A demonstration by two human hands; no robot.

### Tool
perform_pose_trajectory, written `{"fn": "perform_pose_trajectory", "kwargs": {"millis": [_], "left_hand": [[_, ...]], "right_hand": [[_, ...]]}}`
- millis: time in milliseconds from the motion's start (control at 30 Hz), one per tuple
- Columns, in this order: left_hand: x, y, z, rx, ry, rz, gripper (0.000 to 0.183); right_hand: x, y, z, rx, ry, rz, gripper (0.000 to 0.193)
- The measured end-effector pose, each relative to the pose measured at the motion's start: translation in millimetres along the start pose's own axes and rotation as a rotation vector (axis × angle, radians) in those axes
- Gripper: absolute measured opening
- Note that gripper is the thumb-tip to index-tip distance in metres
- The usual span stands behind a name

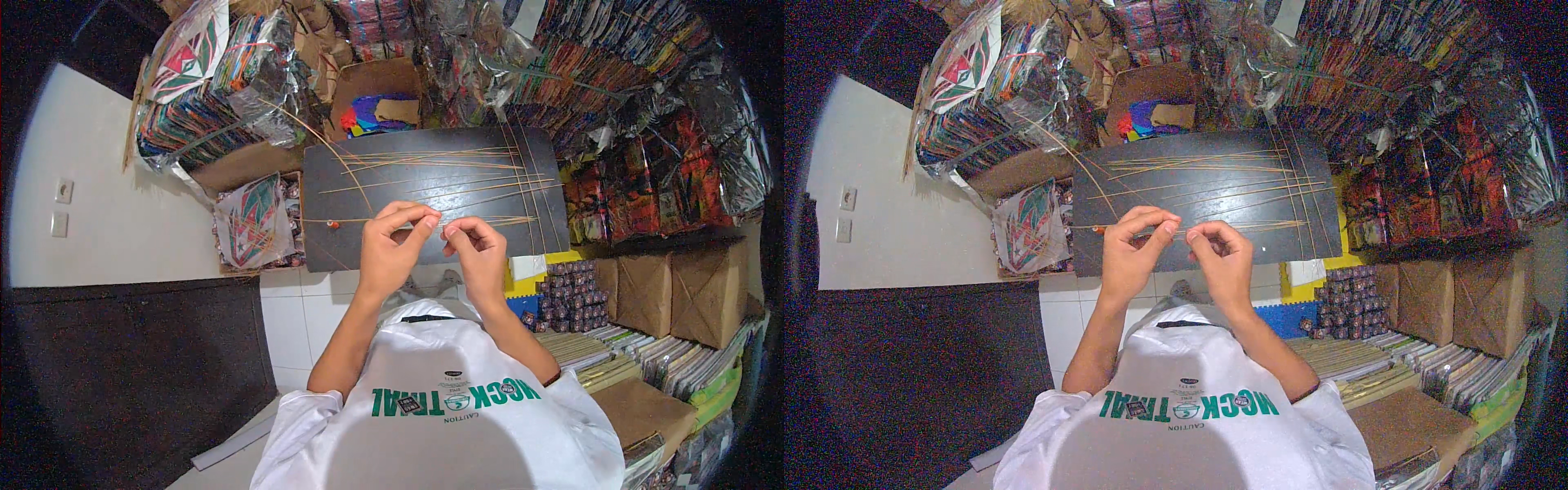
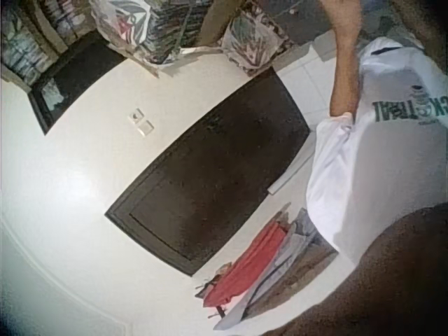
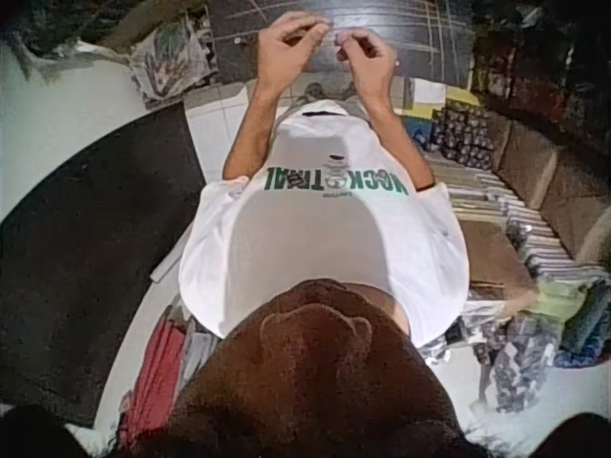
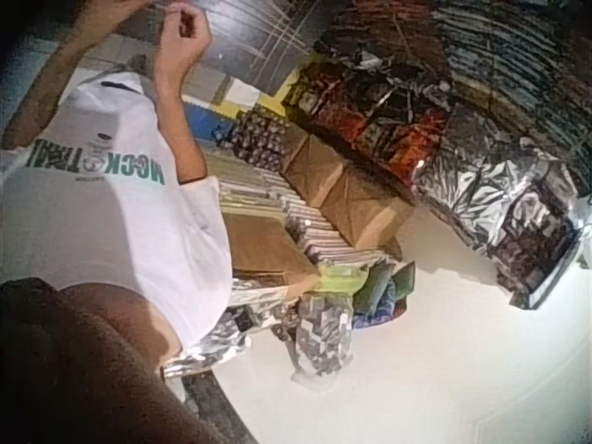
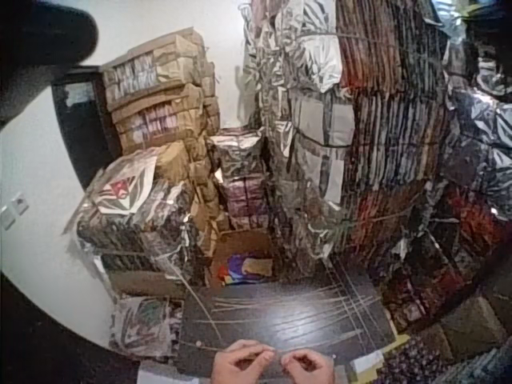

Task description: The person assembles a kite frame by tying thin wooden sticks into a cross shape. They apply glue from a small orange tube to secure the joints on a dark table surrounded by stacks of colorful kite materials.

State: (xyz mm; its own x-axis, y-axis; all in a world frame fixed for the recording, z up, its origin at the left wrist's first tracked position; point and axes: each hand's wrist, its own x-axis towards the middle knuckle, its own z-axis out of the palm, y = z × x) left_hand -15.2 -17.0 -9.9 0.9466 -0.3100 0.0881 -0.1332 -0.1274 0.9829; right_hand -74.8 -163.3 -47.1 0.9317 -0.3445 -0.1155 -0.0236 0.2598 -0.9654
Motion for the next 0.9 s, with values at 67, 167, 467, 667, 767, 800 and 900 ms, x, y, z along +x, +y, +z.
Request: {"fn": "perform_pose_trajectory", "kwargs": {"millis": [67, 167, 467, 667, 767, 800, 900], "left_hand": [[-0.8, 0.7, 1.6, 0.002, 0.010, -0.001, 0.016], [-2.9, 3.2, 4.1, -0.025, 0.020, -0.027, 0.015], [-4.9, 2.6, 7.9, -0.012, 0.031, 0.005, 0.015], [-7.1, 1.1, 11.6, 0.014, 0.052, 0.022, 0.015], [-7.4, 1.3, 11.9, 0.060, 0.056, 0.042, 0.015], [-7.5, 0.8, 11.9, 0.073, 0.055, 0.046, 0.015], [-8.1, -0.4, 12.8, 0.083, 0.050, 0.054, 0.015]], "right_hand": [[0.0, 0.9, 0.3, 0.021, -0.005, 0.001, 0.009], [-0.4, -1.3, 4.2, 0.056, 0.015, 0.010, 0.010], [-1.5, 0.5, 5.4, -0.005, 0.003, 0.012, 0.016], [-2.5, 0.7, 5.5, 0.019, 0.024, -0.009, 0.015], [-2.5, 1.2, 4.6, 0.047, 0.034, -0.011, 0.014], [-2.0, 1.7, 4.3, 0.057, 0.034, -0.014, 0.014], [-0.6, 3.8, 2.9, 0.079, 0.034, -0.023, 0.013]]}}
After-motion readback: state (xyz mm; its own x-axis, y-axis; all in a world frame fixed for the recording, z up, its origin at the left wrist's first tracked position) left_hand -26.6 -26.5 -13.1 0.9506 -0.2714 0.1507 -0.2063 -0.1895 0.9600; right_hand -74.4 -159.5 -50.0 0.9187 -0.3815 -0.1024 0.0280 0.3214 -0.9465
